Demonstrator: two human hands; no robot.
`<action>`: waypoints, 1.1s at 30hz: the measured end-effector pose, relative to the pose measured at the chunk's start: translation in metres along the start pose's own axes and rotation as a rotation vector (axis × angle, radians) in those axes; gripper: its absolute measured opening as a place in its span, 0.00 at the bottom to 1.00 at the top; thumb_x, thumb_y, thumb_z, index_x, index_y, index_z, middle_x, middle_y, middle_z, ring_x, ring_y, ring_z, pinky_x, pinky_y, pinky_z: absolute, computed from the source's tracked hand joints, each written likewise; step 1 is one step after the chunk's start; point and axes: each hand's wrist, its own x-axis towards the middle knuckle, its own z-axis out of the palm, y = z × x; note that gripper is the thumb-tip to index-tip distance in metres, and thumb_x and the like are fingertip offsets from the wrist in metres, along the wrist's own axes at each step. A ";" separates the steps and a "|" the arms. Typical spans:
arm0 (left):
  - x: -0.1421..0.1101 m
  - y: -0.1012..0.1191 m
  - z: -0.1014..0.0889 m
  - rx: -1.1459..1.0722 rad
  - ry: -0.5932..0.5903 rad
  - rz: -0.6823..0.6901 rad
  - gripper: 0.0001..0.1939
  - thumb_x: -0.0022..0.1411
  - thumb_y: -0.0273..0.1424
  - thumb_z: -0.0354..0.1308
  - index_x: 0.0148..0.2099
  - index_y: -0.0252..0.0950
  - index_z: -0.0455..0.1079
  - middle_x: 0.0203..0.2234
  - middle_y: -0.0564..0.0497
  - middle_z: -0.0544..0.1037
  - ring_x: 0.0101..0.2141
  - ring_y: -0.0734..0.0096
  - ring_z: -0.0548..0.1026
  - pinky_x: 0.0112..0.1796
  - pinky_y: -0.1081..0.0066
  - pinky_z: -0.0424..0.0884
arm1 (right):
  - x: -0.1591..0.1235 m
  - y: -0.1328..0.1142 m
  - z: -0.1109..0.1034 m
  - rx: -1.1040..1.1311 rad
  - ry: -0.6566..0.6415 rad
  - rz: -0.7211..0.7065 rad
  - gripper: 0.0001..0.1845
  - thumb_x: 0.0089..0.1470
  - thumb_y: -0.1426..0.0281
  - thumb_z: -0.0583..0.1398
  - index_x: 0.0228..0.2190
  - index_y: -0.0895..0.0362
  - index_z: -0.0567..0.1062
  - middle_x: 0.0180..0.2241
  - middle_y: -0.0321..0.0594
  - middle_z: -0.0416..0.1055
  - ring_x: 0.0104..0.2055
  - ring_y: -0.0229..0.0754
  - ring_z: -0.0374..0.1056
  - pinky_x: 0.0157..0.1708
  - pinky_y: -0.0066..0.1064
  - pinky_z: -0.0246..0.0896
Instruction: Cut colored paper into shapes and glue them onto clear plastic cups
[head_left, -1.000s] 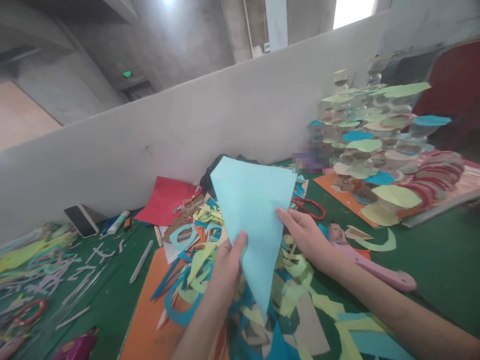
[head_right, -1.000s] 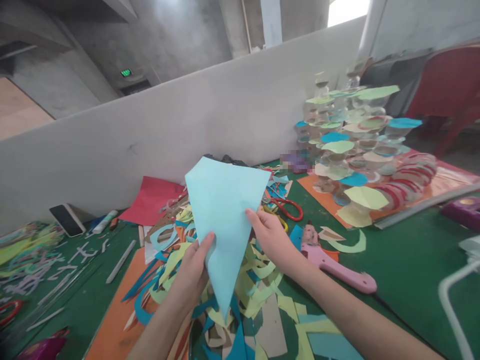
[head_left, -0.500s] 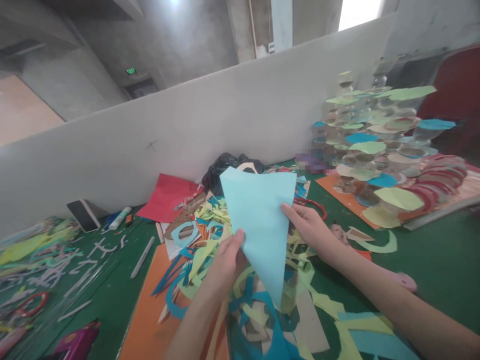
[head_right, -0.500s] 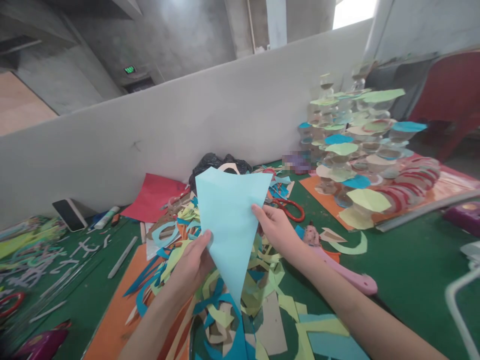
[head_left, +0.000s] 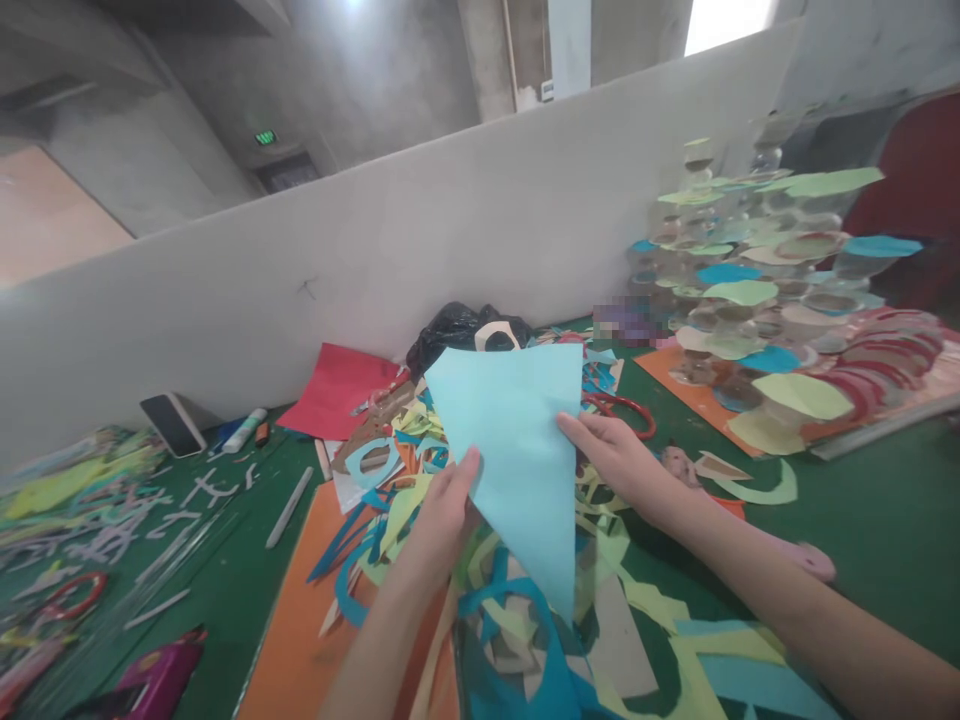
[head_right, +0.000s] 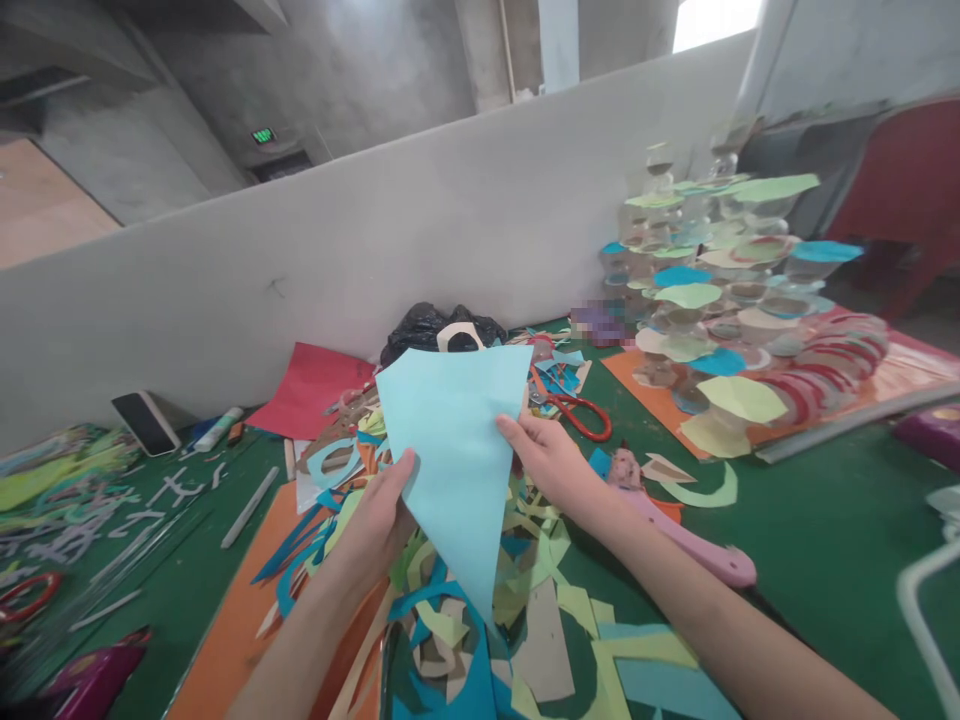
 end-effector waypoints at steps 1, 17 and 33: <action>0.002 -0.001 -0.001 -0.012 0.007 -0.004 0.18 0.54 0.44 0.66 0.36 0.32 0.76 0.34 0.44 0.82 0.43 0.57 0.78 0.45 0.66 0.73 | 0.000 0.000 0.000 -0.011 -0.001 0.001 0.32 0.48 0.37 0.54 0.17 0.52 0.60 0.16 0.33 0.60 0.21 0.38 0.57 0.23 0.31 0.50; 0.012 -0.004 -0.014 -0.114 -0.113 0.122 0.18 0.56 0.42 0.66 0.40 0.31 0.76 0.39 0.40 0.83 0.48 0.54 0.78 0.52 0.61 0.72 | -0.015 -0.008 -0.005 -0.058 -0.115 -0.106 0.32 0.50 0.37 0.54 0.18 0.53 0.62 0.18 0.33 0.61 0.23 0.38 0.56 0.26 0.31 0.49; 0.025 0.005 -0.027 -0.161 0.035 0.316 0.12 0.61 0.37 0.61 0.41 0.34 0.76 0.37 0.46 0.83 0.37 0.68 0.81 0.41 0.71 0.76 | -0.026 -0.014 -0.005 -0.070 -0.144 -0.077 0.32 0.49 0.39 0.56 0.18 0.54 0.64 0.19 0.33 0.63 0.24 0.38 0.59 0.28 0.31 0.52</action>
